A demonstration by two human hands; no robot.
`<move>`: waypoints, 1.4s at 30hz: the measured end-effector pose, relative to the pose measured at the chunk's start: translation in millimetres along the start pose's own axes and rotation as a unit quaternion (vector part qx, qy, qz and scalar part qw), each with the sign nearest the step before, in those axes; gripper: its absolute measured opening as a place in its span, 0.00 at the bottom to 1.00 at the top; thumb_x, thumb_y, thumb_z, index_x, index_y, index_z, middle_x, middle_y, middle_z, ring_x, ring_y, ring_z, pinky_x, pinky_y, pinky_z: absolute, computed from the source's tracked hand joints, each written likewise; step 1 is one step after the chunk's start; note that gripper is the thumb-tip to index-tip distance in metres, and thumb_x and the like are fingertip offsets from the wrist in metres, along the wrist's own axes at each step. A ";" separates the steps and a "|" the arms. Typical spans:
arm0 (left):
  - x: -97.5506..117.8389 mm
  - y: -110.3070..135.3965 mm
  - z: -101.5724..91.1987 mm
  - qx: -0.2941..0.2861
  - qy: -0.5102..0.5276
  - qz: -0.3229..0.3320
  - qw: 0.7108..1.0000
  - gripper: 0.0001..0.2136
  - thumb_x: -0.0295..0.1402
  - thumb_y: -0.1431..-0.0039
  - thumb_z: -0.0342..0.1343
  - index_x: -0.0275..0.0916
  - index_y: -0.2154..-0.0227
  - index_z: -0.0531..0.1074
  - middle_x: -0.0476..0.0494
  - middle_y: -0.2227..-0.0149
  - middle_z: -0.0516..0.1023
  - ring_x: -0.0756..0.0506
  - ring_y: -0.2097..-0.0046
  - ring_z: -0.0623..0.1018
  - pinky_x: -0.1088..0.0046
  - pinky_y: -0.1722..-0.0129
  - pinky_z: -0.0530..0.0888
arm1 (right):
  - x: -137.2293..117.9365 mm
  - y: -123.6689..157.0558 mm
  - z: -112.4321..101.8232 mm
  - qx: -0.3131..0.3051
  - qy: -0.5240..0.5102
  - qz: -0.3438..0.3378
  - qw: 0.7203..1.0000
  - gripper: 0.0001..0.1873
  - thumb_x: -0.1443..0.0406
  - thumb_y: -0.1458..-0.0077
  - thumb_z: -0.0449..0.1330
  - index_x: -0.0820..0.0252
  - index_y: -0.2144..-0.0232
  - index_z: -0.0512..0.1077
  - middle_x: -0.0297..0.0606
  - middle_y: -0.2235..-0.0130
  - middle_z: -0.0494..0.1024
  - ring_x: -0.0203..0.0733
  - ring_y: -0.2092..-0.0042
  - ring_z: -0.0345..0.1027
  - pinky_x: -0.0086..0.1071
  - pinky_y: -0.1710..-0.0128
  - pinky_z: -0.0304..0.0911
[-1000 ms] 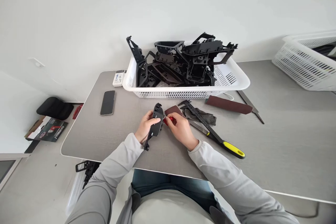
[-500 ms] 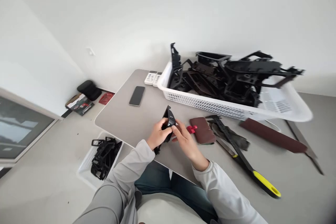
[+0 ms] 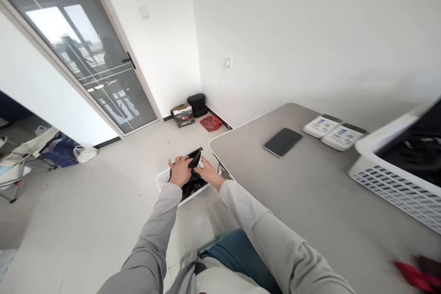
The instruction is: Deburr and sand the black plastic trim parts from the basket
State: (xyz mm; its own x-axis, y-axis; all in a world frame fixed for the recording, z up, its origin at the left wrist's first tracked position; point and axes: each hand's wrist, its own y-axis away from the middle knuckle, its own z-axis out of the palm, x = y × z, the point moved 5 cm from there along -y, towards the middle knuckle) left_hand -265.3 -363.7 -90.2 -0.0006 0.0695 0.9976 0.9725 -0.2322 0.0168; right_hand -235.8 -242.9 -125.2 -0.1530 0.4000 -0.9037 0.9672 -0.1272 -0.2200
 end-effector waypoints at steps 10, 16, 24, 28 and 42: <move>-14.4 -14.3 18.6 0.023 -0.024 0.043 0.999 0.08 0.27 0.56 0.65 0.43 0.71 0.76 0.38 0.57 0.77 0.32 0.40 0.65 0.48 0.34 0.48 | 16.9 -10.2 9.0 -0.071 -0.051 0.019 0.996 0.10 0.64 0.41 0.58 0.59 0.58 0.74 0.39 0.61 0.80 0.41 0.64 0.74 0.38 0.64 0.72; 34.2 -11.0 116.1 -0.113 -0.031 0.109 0.987 0.08 0.26 0.49 0.56 0.43 0.69 0.78 0.41 0.62 0.79 0.39 0.57 0.74 0.59 0.45 0.67 | 3.8 6.5 -99.8 0.032 -0.060 0.033 0.997 0.14 0.67 0.51 0.53 0.59 0.61 0.71 0.37 0.67 0.80 0.44 0.67 0.75 0.38 0.66 0.71; 86.7 43.4 295.4 -0.338 -0.118 0.284 0.889 0.13 0.26 0.40 0.47 0.41 0.57 0.75 0.40 0.55 0.80 0.42 0.54 0.77 0.64 0.50 0.72 | -11.7 108.5 -268.1 0.258 0.047 0.086 0.961 0.16 0.67 0.51 0.51 0.59 0.60 0.72 0.37 0.67 0.81 0.42 0.66 0.75 0.36 0.65 0.70; 105.5 86.9 382.9 -0.434 -0.134 0.321 0.831 0.12 0.26 0.39 0.49 0.40 0.56 0.73 0.41 0.53 0.79 0.42 0.50 0.76 0.62 0.46 0.71 | -18.5 176.9 -340.2 0.376 0.142 0.140 0.905 0.19 0.70 0.49 0.52 0.60 0.55 0.73 0.42 0.57 0.81 0.44 0.60 0.76 0.38 0.58 0.71; 112.7 109.1 556.8 -0.557 -0.297 0.208 0.747 0.17 0.38 0.36 0.55 0.39 0.47 0.69 0.38 0.46 0.72 0.42 0.50 0.76 0.58 0.52 0.76 | 14.1 215.1 -480.2 0.286 0.322 0.407 0.805 0.19 0.59 0.37 0.59 0.61 0.47 0.69 0.43 0.46 0.73 0.47 0.50 0.72 0.46 0.52 0.71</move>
State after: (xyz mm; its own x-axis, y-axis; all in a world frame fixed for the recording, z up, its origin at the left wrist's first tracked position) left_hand -29.6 158.9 -13.6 0.6729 0.1074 0.7319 0.0614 -0.9941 0.0894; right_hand 67.6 171.2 -8.9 0.8005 0.3373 -0.4955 0.4139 -0.9089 0.0499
